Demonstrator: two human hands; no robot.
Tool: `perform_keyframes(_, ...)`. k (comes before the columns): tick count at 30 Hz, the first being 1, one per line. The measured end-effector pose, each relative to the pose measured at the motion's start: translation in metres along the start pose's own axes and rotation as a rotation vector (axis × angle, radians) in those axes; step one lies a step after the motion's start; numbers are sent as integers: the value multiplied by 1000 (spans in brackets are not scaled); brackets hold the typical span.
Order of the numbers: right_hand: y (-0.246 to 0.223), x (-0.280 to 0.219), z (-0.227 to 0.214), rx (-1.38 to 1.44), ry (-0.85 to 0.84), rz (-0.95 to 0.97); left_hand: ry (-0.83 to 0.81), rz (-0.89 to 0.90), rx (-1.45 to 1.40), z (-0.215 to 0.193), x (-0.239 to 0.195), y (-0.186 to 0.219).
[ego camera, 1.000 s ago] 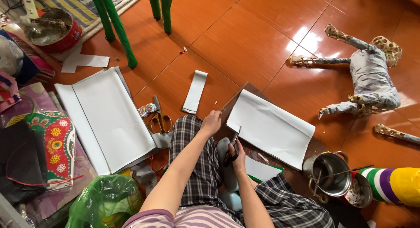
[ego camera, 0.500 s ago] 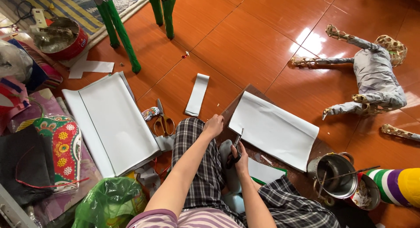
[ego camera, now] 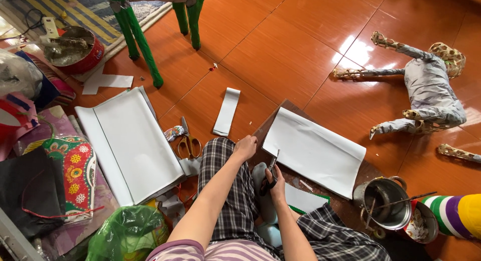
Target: Cutting a white sheet of paper into strips using scissors
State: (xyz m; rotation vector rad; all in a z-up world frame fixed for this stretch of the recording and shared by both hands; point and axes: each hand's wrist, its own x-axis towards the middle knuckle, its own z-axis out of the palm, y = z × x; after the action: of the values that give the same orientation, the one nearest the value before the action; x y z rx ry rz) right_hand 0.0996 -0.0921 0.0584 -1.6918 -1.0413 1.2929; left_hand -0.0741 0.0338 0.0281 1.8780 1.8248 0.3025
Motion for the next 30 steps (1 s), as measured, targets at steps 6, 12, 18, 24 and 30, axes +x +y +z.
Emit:
perform_keyframes(6,-18,-10,0,-41,4,7,-4,25,24,-6,-4,4)
perform_keyframes(12,19,14,-1,-43,10,15,6,56,19,-3,-3,-1)
perform_keyframes(18,19,13,-1,-8,2,14,-26,51,19,-7,-7,1)
perform_keyframes(24,-20,-16,-1,6,-7,34,-45,51,38,-7,-12,2)
perform_keyframes(30,-9,-7,0,-1,-2,3,-42,55,41,-2,-8,1)
